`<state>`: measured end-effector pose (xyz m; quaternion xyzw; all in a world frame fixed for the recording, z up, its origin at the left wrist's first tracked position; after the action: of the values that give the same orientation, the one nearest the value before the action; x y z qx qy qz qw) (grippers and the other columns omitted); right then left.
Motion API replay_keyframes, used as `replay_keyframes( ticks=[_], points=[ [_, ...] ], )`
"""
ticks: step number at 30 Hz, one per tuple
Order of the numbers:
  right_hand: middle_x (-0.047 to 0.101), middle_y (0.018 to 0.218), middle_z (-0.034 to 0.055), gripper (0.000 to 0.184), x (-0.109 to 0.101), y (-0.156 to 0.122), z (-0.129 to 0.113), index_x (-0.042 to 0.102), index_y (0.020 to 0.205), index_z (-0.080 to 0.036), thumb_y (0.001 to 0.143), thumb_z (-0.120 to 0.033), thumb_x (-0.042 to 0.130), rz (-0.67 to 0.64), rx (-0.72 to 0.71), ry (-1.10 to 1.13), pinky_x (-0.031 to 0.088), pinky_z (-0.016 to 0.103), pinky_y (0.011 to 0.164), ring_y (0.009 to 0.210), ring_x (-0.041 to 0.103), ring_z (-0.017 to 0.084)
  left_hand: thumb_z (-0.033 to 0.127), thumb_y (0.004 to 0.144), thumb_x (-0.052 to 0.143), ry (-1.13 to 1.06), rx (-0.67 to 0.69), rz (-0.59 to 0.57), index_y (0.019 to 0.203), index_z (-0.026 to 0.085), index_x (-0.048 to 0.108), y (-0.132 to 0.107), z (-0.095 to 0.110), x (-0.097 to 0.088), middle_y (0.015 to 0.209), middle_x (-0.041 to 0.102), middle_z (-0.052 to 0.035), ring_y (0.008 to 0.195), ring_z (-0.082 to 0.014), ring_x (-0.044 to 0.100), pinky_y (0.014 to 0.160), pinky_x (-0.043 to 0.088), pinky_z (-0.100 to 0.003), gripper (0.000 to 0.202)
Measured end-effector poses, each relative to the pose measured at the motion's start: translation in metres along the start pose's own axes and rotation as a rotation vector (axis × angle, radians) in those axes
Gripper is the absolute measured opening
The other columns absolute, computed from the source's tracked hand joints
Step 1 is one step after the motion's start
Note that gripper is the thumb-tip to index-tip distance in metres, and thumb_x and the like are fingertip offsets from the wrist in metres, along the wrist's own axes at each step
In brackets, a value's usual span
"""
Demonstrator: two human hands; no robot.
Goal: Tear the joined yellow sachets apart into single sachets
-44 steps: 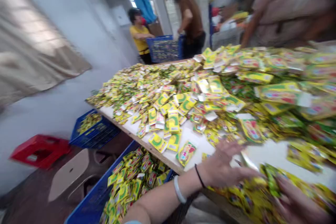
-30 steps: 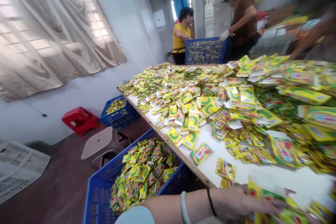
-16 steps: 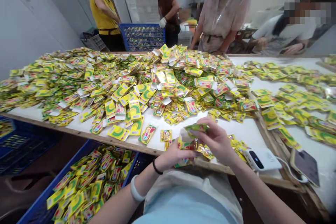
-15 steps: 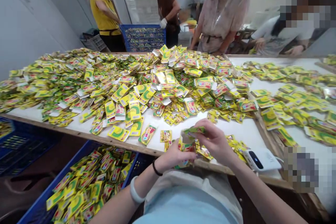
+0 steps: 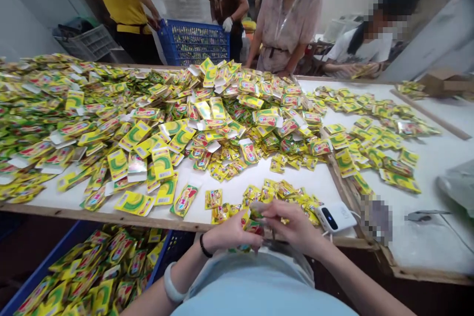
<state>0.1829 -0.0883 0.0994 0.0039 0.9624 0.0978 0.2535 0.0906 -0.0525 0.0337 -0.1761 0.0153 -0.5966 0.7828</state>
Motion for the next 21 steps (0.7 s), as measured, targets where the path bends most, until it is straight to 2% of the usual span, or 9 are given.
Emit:
replay_keyframes(
  ticks=[4, 7, 8, 10, 12, 14, 16, 19, 21],
  points=[
    [0.064, 0.089, 0.0033, 0.019, 0.013, 0.002, 0.001, 0.064, 0.092, -0.019, 0.09, -0.026, 0.046, -0.178, 0.07, -0.037, 0.045, 0.025, 0.075, 0.081, 0.057, 0.014, 0.024, 0.064, 0.068, 0.104, 0.029, -0.034, 0.109, 0.014, 0.053, 0.02, 0.008, 0.002, 0.087, 0.062, -0.0034, 0.072, -0.0153, 0.059, 0.07, 0.049, -0.031, 0.049],
    [0.061, 0.096, 0.005, 0.017, -0.007, -0.004, 0.014, 0.064, 0.088, -0.019, 0.089, -0.025, 0.048, -0.125, 0.099, -0.123, 0.046, 0.027, 0.079, 0.09, 0.057, 0.016, 0.026, 0.058, 0.074, 0.235, 0.091, 0.043, 0.132, 0.018, 0.034, 0.033, 0.016, -0.004, 0.121, 0.053, -0.0103, 0.105, -0.0234, 0.054, 0.092, 0.042, -0.038, 0.085],
    [0.06, 0.096, 0.0058, 0.019, -0.025, -0.008, 0.022, 0.063, 0.086, -0.019, 0.09, -0.026, 0.046, -0.045, 0.12, -0.19, 0.046, 0.027, 0.077, 0.089, 0.058, 0.016, 0.028, 0.059, 0.075, 0.274, 0.12, 0.069, 0.136, 0.019, 0.028, 0.036, 0.02, -0.008, 0.128, 0.048, -0.0114, 0.113, -0.0247, 0.049, 0.098, 0.038, -0.038, 0.091],
    [0.059, 0.099, 0.0087, 0.02, -0.079, -0.021, 0.04, 0.062, 0.088, -0.019, 0.089, -0.029, 0.045, 0.218, 0.199, -0.429, 0.048, 0.029, 0.07, 0.084, 0.059, 0.018, 0.033, 0.068, 0.068, 0.396, 0.179, 0.163, 0.137, 0.022, 0.027, 0.037, 0.027, -0.026, 0.135, 0.042, -0.0108, 0.122, -0.0243, 0.042, 0.104, 0.032, -0.039, 0.081],
    [0.055, 0.112, 0.0129, 0.026, -0.138, -0.038, 0.051, 0.059, 0.105, -0.019, 0.088, -0.034, 0.046, 0.556, 0.352, -0.816, 0.047, 0.033, 0.067, 0.084, 0.059, 0.022, 0.032, 0.078, 0.058, 0.612, 0.218, 0.354, 0.129, 0.022, 0.039, 0.032, 0.031, -0.058, 0.131, 0.045, -0.0095, 0.121, -0.0233, 0.041, 0.104, 0.03, -0.04, 0.056],
    [0.05, 0.122, 0.0165, 0.038, -0.167, -0.042, 0.058, 0.05, 0.121, -0.017, 0.088, -0.035, 0.046, 0.722, 0.432, -1.081, 0.046, 0.036, 0.07, 0.095, 0.057, 0.028, 0.027, 0.082, 0.051, 0.859, 0.192, 0.568, 0.121, 0.019, 0.046, 0.02, 0.03, -0.095, 0.124, 0.048, -0.0103, 0.12, -0.0241, 0.041, 0.103, 0.031, -0.042, 0.04],
    [0.053, 0.12, 0.0165, 0.04, -0.157, -0.018, 0.075, 0.047, 0.124, -0.014, 0.088, -0.031, 0.044, 0.57, 0.355, -1.168, 0.046, 0.036, 0.078, 0.104, 0.053, 0.029, 0.022, 0.081, 0.05, 1.054, 0.128, 0.705, 0.12, 0.016, 0.045, 0.008, 0.025, -0.126, 0.121, 0.048, -0.0117, 0.119, -0.0257, 0.04, 0.102, 0.031, -0.044, 0.04],
    [0.054, 0.122, 0.0146, 0.039, -0.099, 0.028, 0.113, 0.051, 0.122, -0.014, 0.084, -0.023, 0.047, 0.113, 0.155, -1.172, 0.042, 0.041, 0.089, 0.114, 0.047, 0.03, 0.02, 0.08, 0.049, 1.196, 0.035, 0.781, 0.123, 0.015, 0.04, -0.012, 0.016, -0.155, 0.12, 0.048, -0.0121, 0.115, -0.0263, 0.043, 0.097, 0.036, -0.044, 0.044],
    [0.049, 0.13, 0.015, 0.04, -0.072, 0.048, 0.135, 0.052, 0.122, -0.015, 0.081, -0.017, 0.049, -0.041, 0.094, -1.203, 0.038, 0.047, 0.092, 0.119, 0.041, 0.034, 0.022, 0.082, 0.047, 1.216, -0.016, 0.836, 0.118, 0.015, 0.044, -0.034, 0.014, -0.168, 0.113, 0.051, -0.011, 0.108, -0.0252, 0.048, 0.092, 0.04, -0.042, 0.037]
  ],
)
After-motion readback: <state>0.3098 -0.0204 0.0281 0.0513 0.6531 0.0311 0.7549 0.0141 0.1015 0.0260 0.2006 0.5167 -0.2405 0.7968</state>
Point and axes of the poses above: each hand's wrist, its own y-axis towards the middle knuckle, its own x-axis out of the palm, z = x × y, the point moved 8 cm from there along y, towards the middle knuckle
